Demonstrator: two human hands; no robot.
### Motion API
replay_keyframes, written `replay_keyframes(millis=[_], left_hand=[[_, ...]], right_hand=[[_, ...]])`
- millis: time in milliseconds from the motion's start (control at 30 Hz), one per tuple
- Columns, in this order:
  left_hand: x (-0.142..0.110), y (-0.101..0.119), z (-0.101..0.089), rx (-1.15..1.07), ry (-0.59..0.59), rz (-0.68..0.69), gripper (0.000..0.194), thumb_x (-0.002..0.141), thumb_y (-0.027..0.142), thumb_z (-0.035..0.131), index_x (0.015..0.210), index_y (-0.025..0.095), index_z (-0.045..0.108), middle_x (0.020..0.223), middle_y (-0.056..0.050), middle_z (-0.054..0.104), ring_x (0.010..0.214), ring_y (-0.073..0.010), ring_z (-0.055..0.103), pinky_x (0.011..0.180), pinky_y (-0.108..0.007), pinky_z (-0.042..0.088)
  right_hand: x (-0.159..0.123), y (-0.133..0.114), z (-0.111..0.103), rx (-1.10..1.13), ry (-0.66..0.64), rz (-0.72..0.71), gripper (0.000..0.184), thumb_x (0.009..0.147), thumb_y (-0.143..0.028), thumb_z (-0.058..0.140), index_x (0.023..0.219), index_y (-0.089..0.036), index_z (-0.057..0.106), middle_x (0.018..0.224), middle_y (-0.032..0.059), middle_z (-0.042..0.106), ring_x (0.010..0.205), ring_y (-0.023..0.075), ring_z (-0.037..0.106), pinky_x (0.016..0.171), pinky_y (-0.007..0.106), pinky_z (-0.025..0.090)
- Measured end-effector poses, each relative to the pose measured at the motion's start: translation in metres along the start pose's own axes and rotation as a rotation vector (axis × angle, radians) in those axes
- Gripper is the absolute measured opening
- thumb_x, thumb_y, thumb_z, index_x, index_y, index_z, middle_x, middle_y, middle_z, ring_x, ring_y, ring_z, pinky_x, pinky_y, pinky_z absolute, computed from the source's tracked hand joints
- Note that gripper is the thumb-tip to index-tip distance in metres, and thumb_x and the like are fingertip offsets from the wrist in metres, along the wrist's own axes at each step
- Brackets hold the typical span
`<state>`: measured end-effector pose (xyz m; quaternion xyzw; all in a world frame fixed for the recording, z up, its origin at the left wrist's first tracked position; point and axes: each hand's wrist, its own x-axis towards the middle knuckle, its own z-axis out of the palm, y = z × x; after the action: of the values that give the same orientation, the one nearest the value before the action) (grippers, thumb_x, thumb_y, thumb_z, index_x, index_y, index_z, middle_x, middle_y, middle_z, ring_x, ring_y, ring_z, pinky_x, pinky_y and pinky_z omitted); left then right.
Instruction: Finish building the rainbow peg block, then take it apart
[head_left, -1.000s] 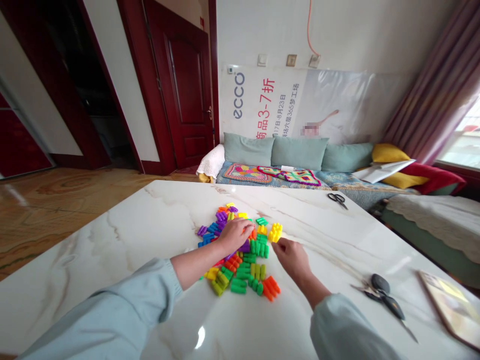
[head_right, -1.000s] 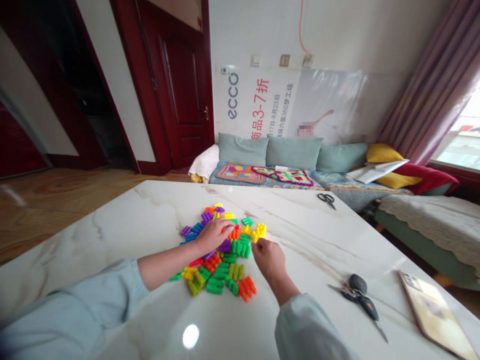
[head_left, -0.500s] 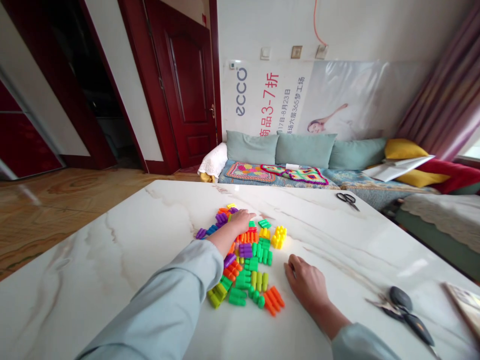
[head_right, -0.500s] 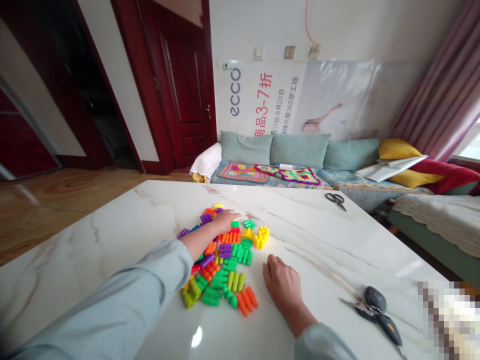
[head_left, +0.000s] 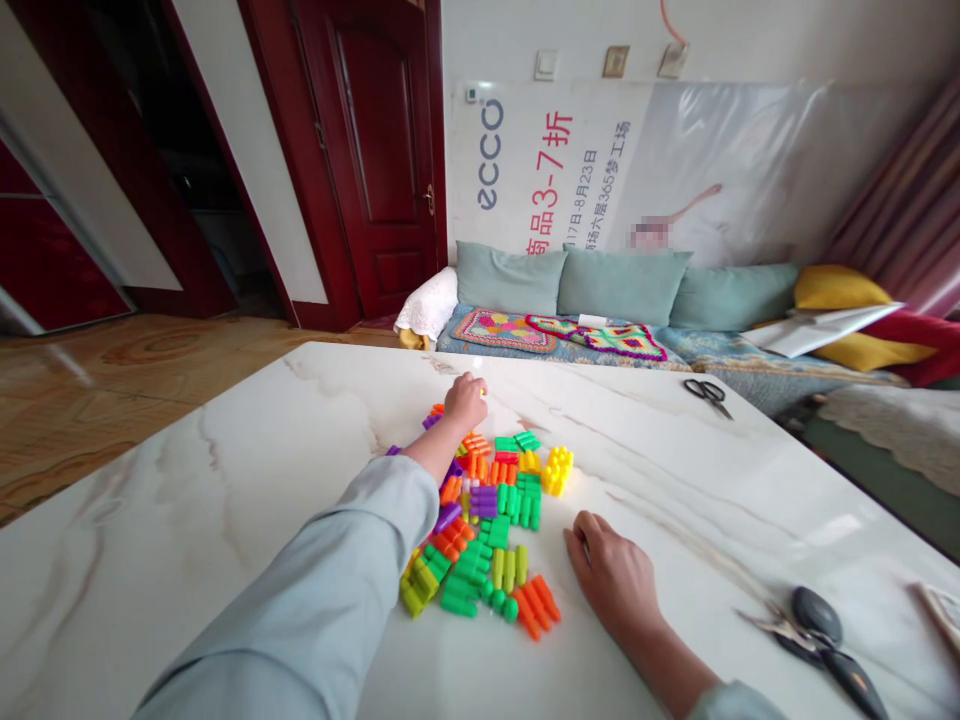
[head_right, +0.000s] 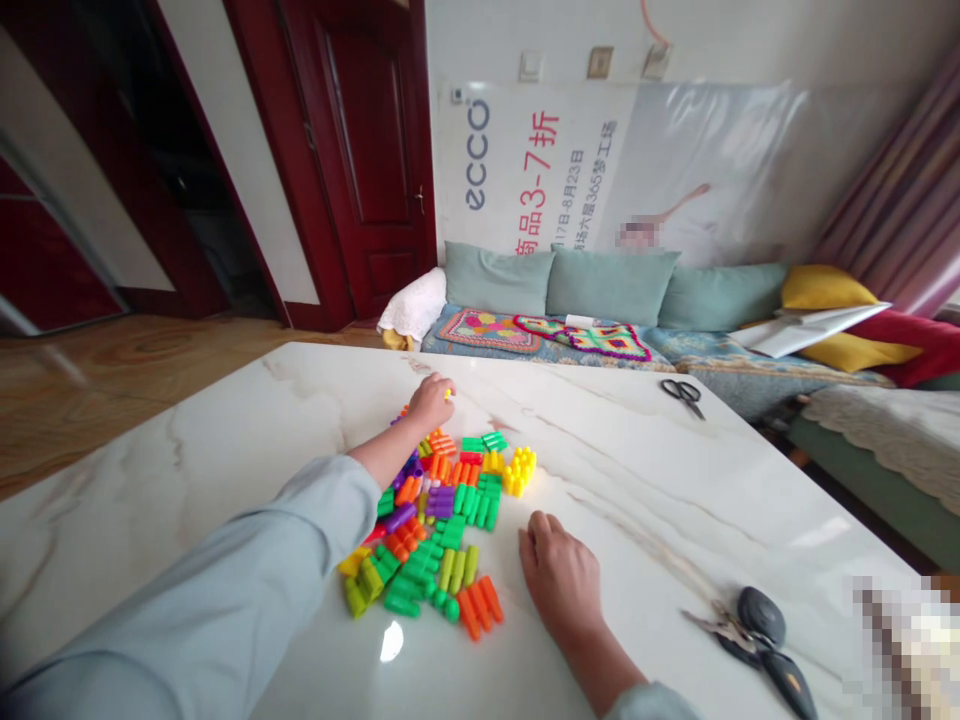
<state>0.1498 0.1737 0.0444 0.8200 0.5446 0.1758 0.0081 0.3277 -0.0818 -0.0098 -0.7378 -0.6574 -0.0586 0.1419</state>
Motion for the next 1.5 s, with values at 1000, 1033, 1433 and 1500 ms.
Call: replay_keyframes(millis=[1000,1033,1433,1500], left_hand=[[-0.012,-0.036,-0.013,-0.003,-0.152,-0.101,0.031,0.076,0.019,0.066,0.107,0.021,0.062,0.108,-0.008,0.064,0.098,-0.0238,0.063,0.083,-0.03,0.047],[-0.014,-0.031,-0.014,-0.017,-0.114,-0.088,0.031,0.077,0.018,0.063,0.108,0.021,0.061,0.108,-0.008,0.064,0.098,-0.0236,0.063,0.083,-0.03,0.047],[-0.056,0.043,-0.029,-0.184,-0.332,0.347,0.02,0.055,0.012,0.062,0.072,0.023,0.066,0.069,0.005,0.067,0.065,-0.0154,0.06,0.059,-0.022,0.044],[-0.06,0.035,-0.039,-0.174,-0.412,0.36,0.019,0.051,0.012,0.064,0.066,0.023,0.066,0.062,0.007,0.065,0.059,-0.0147,0.057,0.056,-0.022,0.043]], right_hand=[[-0.001,-0.001,-0.001,0.064,-0.016,0.005,0.017,0.093,-0.028,0.039,0.079,-0.021,0.047,0.078,-0.0006,0.062,0.058,0.0108,0.056,0.052,0.025,0.018],[-0.001,-0.001,-0.001,0.06,-0.012,0.004,0.017,0.093,-0.027,0.04,0.079,-0.021,0.047,0.078,-0.0005,0.062,0.058,0.0109,0.056,0.052,0.026,0.017],[0.001,-0.007,-0.004,-0.009,0.005,0.029,0.016,0.093,-0.026,0.041,0.081,-0.02,0.05,0.08,0.0007,0.064,0.061,0.0119,0.058,0.052,0.028,0.015],[0.001,-0.008,-0.005,-0.024,0.002,0.036,0.016,0.093,-0.026,0.041,0.082,-0.02,0.051,0.08,0.0011,0.064,0.061,0.012,0.058,0.053,0.028,0.015]])
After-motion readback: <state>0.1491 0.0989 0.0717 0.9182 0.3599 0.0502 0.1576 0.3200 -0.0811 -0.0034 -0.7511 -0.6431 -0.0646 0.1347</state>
